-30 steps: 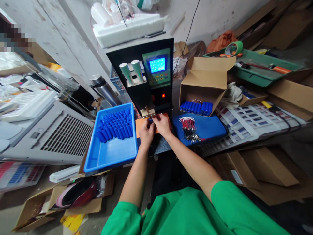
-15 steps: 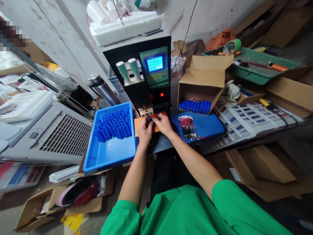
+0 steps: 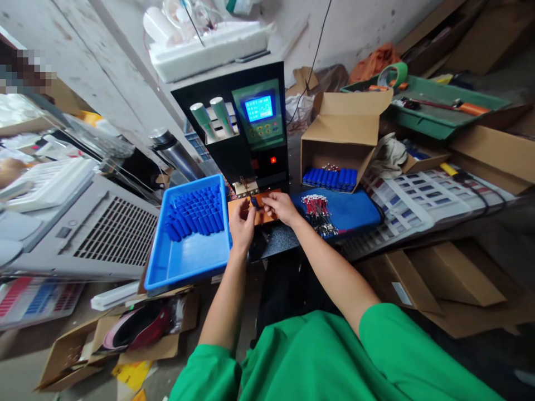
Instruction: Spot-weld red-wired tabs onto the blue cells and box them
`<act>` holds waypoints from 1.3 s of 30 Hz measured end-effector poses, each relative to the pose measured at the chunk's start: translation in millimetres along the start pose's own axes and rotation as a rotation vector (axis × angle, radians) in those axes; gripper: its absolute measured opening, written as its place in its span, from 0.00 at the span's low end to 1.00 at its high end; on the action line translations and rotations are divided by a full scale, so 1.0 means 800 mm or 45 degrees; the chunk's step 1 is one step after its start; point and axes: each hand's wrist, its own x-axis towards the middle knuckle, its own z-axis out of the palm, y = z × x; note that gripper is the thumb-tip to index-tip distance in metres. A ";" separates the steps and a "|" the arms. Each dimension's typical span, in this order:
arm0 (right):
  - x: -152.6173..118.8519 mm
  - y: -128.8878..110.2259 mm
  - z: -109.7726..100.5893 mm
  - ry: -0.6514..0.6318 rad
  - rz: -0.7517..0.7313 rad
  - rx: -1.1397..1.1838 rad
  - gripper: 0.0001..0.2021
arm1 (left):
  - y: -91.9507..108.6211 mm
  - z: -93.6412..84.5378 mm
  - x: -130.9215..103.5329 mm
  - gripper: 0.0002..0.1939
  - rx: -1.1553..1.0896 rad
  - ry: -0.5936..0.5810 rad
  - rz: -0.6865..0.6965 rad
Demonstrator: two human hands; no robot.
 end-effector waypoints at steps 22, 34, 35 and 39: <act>-0.024 -0.012 -0.001 -0.222 -0.088 -0.111 0.14 | 0.013 -0.015 -0.025 0.10 0.112 -0.147 -0.029; -0.021 -0.004 0.004 -0.217 -0.118 -0.249 0.13 | 0.016 -0.010 -0.005 0.10 0.063 -0.225 -0.071; -0.021 -0.004 0.004 -0.211 -0.119 -0.244 0.13 | 0.016 -0.010 -0.006 0.10 0.061 -0.223 -0.058; -0.021 -0.004 0.001 -0.151 -0.140 -0.185 0.12 | 0.017 -0.012 -0.014 0.08 0.141 -0.107 0.067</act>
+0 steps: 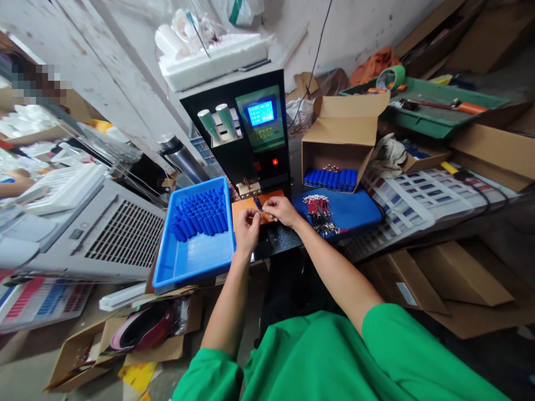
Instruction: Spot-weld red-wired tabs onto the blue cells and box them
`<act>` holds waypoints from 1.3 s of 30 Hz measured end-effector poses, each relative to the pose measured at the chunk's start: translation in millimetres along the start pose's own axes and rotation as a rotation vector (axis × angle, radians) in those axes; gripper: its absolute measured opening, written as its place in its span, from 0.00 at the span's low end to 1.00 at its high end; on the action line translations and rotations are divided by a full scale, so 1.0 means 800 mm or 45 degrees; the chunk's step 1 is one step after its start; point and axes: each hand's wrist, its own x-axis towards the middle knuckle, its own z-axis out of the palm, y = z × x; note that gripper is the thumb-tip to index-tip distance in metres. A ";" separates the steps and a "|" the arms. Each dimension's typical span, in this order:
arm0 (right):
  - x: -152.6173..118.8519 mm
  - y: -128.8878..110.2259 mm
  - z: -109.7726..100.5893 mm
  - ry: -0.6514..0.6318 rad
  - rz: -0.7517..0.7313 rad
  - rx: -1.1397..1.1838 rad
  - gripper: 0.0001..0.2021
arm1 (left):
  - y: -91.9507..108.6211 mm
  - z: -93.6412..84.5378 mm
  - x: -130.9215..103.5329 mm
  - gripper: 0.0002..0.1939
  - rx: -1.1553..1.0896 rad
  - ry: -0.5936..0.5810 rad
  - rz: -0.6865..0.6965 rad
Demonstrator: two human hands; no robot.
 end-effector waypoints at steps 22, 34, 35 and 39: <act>0.007 0.002 -0.002 0.239 0.064 0.517 0.13 | -0.013 0.007 0.013 0.18 -0.088 -0.030 -0.083; 0.011 0.003 0.003 0.249 0.054 0.437 0.16 | 0.006 0.006 0.048 0.08 0.147 -0.148 -0.199; 0.011 0.002 0.003 0.249 0.057 0.426 0.16 | 0.007 0.005 0.049 0.08 0.162 -0.156 -0.196; 0.010 -0.001 0.005 0.271 0.083 0.382 0.16 | 0.004 0.002 0.051 0.07 0.218 -0.183 -0.184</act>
